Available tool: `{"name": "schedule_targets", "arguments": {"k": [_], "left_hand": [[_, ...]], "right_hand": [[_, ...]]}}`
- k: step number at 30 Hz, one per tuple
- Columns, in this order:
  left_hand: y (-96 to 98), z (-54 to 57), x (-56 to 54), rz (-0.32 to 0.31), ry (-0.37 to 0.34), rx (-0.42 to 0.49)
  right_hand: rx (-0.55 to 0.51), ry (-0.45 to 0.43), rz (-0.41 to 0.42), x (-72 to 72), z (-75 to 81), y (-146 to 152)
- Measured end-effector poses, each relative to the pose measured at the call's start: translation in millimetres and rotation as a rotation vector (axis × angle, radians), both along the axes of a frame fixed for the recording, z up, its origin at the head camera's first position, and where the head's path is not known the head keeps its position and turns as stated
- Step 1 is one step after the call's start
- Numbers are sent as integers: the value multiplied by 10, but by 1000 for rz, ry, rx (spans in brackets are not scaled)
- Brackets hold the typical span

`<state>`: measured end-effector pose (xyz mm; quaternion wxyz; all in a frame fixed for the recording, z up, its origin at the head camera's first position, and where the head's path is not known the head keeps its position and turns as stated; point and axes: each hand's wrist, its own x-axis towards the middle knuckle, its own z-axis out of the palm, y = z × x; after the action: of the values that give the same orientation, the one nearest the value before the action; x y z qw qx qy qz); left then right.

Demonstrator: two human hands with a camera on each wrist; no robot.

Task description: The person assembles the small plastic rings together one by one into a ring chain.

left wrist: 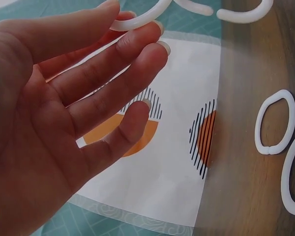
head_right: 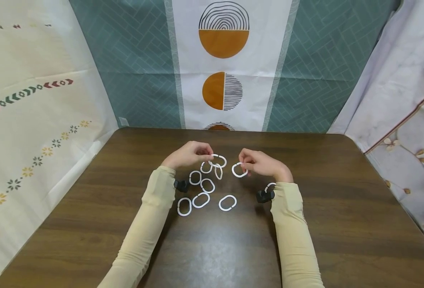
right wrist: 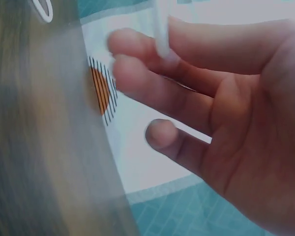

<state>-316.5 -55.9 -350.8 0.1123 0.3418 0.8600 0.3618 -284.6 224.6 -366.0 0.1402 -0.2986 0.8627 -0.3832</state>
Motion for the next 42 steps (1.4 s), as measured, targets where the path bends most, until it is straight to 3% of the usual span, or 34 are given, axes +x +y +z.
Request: {"name": "schedule_targets", "arguments": {"k": [7,21,32,42], "left_hand": [[22,18,34,-13,10,-15],[114,38,64,-95,89,-50],[178,40,79,-135,123,-102],[220,-13,57,-182,115,-68]], "right_hand": [[-33,134,-40,37,85,-140],[49,251,-97,50,161,-302],[57,273,-97,79,162,-371],[43,309,-110,81,154,-422]]}}
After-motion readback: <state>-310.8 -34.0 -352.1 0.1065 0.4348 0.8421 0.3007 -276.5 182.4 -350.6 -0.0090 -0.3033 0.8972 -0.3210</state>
